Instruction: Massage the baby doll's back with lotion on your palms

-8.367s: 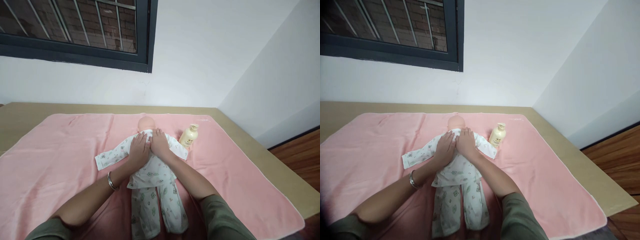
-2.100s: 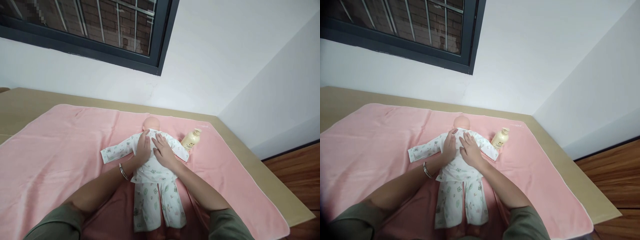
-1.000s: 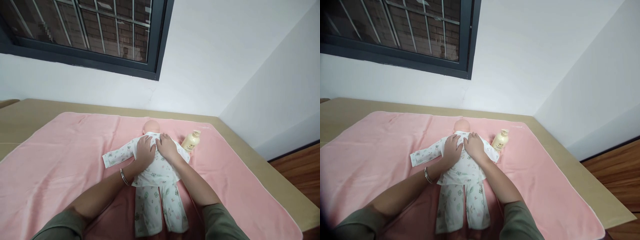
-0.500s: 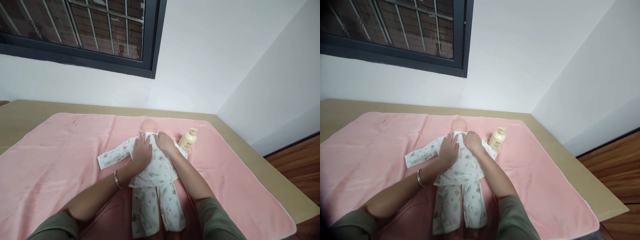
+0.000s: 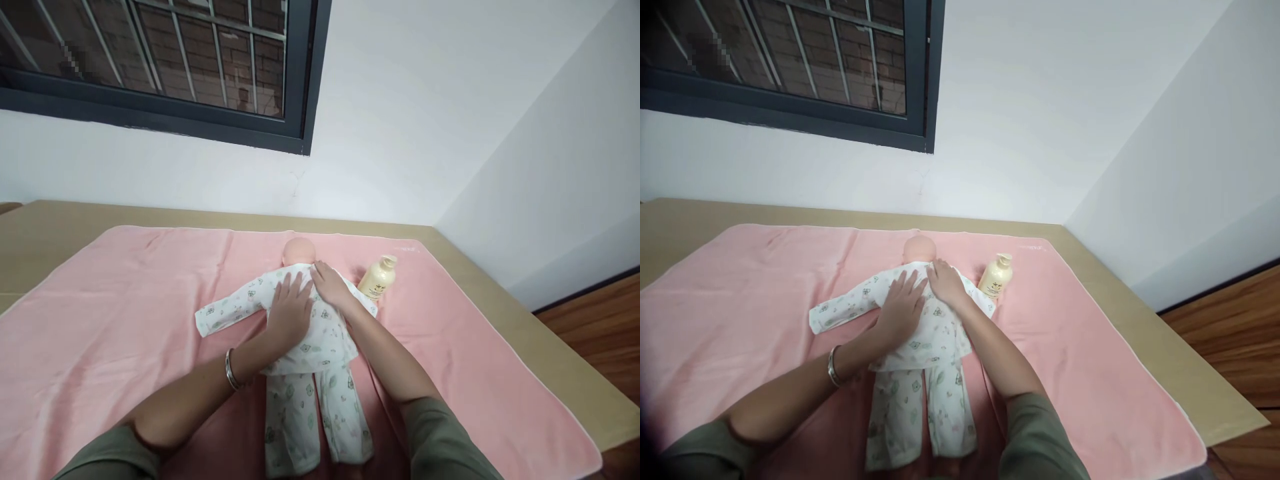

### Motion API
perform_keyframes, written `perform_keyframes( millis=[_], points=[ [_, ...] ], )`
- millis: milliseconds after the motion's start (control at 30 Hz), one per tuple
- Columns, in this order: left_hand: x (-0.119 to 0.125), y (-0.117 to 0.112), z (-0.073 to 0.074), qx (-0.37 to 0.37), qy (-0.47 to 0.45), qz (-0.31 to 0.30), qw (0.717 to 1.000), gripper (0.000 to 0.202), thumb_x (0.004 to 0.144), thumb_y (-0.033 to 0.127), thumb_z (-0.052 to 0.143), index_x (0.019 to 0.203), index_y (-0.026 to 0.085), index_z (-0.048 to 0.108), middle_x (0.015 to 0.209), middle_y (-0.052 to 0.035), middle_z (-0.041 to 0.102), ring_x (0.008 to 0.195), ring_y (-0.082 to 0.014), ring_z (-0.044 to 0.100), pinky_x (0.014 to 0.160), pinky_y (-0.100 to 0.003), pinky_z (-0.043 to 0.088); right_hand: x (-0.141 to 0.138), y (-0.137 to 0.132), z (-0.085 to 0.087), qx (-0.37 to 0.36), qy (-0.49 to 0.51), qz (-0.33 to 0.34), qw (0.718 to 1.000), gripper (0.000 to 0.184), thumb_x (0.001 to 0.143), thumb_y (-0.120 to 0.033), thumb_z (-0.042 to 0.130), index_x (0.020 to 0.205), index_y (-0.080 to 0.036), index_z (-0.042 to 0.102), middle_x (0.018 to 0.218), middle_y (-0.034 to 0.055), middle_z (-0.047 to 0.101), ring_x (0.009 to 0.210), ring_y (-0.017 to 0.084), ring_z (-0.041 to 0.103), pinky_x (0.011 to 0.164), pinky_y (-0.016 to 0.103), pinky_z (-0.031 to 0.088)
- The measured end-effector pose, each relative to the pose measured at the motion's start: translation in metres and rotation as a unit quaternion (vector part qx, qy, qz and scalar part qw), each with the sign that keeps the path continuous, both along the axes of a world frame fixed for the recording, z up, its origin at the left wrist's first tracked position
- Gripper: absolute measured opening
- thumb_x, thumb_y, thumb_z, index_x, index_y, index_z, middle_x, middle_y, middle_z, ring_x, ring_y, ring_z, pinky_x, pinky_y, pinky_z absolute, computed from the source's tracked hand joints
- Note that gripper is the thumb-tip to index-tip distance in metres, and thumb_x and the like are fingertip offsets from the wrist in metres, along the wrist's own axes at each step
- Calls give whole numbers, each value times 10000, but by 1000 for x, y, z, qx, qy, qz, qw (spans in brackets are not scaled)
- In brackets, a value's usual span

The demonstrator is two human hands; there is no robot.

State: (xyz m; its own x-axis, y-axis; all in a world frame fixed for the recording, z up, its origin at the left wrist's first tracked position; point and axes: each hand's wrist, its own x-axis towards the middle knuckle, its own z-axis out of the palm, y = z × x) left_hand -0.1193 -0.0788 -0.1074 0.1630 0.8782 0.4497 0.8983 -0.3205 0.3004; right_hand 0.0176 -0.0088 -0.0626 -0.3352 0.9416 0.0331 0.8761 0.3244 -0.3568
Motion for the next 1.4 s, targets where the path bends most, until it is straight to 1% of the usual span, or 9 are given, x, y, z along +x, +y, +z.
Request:
perform_keyframes(
  millis=[100,333,633,733,867,1000,1133,1267,1400],
  points=[
    [1,-4,2,-12,-5,-4,1000,480,1002,314,318,1421,161,493,1552,-125,428,1463,-325,332,1172,-545,301,-2,1,1,1,-2,-11,1000,525,1055,-345,246,1510,-128,394,1551,150,418,1465,254,330,1180,425,256],
    [-17,31,-7,11,-40,43,998,508,1006,333,271,1410,129,502,1474,-169,517,1409,-324,422,1160,-577,289,-7,-61,-9,63,-35,53,996,478,1043,-348,307,1487,-241,446,1624,104,290,1502,306,225,1194,507,183],
    [-13,26,-15,42,-81,65,994,481,972,360,352,1371,155,526,1423,-176,543,1349,-331,462,1134,-542,342,-5,-7,9,0,-6,-16,1000,502,1039,-412,291,1457,-206,475,1558,145,409,1451,275,344,1154,466,255],
    [-15,27,-15,59,-87,83,991,489,940,387,414,1320,110,550,1365,-219,546,1311,-355,473,1086,-532,397,-12,-9,7,36,2,-16,999,476,1028,-397,326,1408,-186,521,1555,153,409,1450,289,336,1166,497,208],
    [-13,23,-15,81,-66,60,993,439,929,299,418,1287,89,561,1372,-223,536,1341,-346,447,1145,-539,327,-17,-11,-1,80,30,30,996,449,1024,-302,321,1412,-184,513,1543,108,443,1452,224,332,1196,444,159],
    [-10,19,-16,81,-45,4,996,430,948,257,361,1314,129,546,1410,-171,545,1370,-302,443,1174,-519,301,-15,-3,-4,41,16,-6,999,508,1026,-367,330,1457,-132,462,1543,151,431,1445,234,351,1180,405,222],
    [-18,29,-9,40,-47,17,998,472,986,325,313,1360,120,516,1417,-182,547,1370,-311,448,1167,-548,291,-17,-22,-1,35,-46,-3,998,548,1028,-311,283,1504,-56,376,1563,204,375,1466,308,301,1179,456,218],
    [-29,38,0,0,-33,-31,999,512,1014,303,192,1404,147,485,1412,-157,563,1348,-273,477,1152,-542,310,-20,-50,5,38,-79,80,993,548,1002,-254,312,1530,-113,355,1596,163,329,1469,341,280,1173,494,215],
    [-17,18,-2,11,-9,10,1000,526,1002,377,278,1391,106,504,1450,-203,518,1392,-331,427,1142,-542,320,-13,-31,13,7,-57,16,998,542,1038,-324,225,1542,-159,334,1571,143,387,1447,323,336,1151,490,254]
  ],
)
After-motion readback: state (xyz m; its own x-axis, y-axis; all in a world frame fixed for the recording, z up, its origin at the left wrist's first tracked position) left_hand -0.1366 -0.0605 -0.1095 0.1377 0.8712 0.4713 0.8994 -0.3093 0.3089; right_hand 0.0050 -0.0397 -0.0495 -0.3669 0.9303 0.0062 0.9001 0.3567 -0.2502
